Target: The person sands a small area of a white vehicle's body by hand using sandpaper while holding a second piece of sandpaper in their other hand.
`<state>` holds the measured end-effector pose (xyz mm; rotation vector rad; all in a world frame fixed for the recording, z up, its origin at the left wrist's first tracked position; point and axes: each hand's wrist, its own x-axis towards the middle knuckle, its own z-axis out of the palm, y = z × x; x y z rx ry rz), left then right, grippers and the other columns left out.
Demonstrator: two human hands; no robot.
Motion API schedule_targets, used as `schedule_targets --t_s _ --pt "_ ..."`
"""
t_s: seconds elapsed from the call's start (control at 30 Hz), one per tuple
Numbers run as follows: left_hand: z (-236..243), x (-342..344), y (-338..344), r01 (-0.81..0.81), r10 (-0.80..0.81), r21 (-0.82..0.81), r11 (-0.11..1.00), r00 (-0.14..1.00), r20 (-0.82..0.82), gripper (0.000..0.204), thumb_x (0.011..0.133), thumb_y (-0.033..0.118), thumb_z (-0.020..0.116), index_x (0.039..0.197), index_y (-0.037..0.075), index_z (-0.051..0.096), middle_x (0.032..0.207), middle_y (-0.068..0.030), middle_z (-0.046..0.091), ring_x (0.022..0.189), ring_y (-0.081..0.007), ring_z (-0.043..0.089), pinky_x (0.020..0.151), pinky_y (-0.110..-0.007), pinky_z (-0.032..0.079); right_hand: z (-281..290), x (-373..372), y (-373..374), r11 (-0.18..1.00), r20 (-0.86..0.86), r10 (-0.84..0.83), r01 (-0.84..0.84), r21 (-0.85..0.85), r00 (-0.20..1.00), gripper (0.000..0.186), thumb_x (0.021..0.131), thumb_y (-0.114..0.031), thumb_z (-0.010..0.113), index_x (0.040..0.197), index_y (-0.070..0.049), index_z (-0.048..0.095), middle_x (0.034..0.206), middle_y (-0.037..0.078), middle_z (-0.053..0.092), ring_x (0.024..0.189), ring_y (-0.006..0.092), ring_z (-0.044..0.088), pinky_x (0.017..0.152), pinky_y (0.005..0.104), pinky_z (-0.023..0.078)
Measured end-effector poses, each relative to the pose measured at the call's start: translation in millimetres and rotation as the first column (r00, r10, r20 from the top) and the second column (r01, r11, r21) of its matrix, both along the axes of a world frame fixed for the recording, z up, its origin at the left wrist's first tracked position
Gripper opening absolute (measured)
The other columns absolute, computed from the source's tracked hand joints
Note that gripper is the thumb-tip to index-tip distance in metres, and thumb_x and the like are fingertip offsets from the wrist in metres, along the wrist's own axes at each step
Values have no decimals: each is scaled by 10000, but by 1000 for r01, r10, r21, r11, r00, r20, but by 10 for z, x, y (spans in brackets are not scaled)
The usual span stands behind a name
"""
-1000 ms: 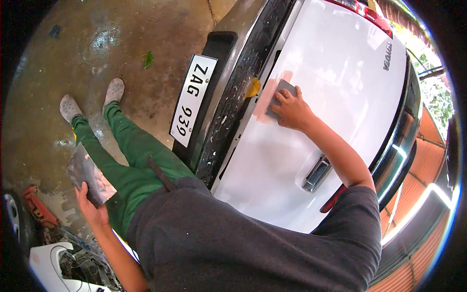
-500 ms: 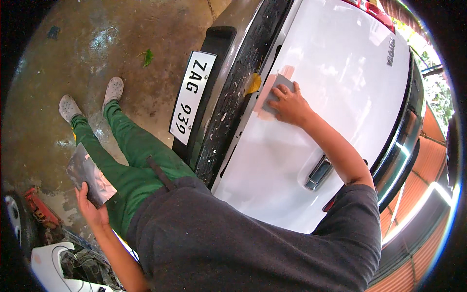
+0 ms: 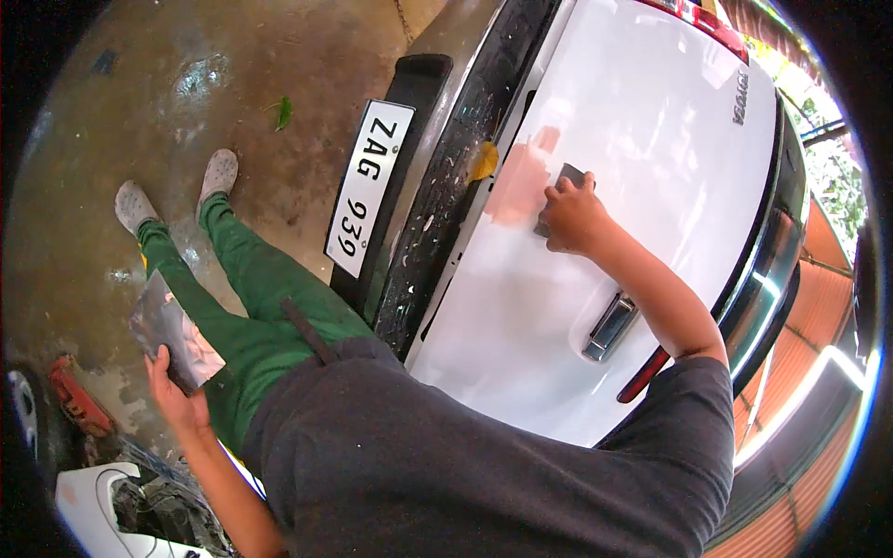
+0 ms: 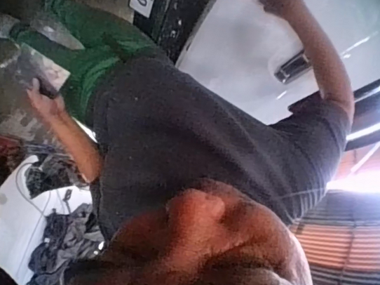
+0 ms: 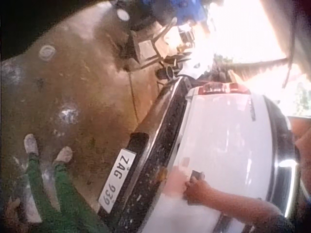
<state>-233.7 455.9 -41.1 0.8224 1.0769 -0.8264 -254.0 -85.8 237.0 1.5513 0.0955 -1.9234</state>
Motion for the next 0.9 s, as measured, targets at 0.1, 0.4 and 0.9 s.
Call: schedule_targets --t_s 0.1,0.4,0.9 --pt "-45 -47 64 -13 14 34 999 1000 -5 425 960 174 615 1344 30 504 1271 -105 601 1143 -241 609 987 -397 488 97 87 74 1000 23 -3 3 -3 1000 386 765 -392 718 1121 -244 737 1259 65 583 1257 296 500 989 665 336" --pt "-6 36 -12 11 -11 35 999 1000 -7 528 953 159 613 1427 15 433 1325 -103 559 1202 -241 565 1033 -402 444 -134 -457 9 976 328 -52 -21 216 943 423 748 -254 702 1171 -239 716 1323 83 536 1345 295 421 1107 694 253" --pt "17 44 1 22 -21 48 999 1000 -7 489 963 160 590 1408 22 442 1322 -118 563 1200 -263 572 1036 -420 442 -341 -694 71 964 332 4 -92 249 943 337 795 -306 704 1125 -245 730 1285 80 544 1280 293 445 1020 723 285"
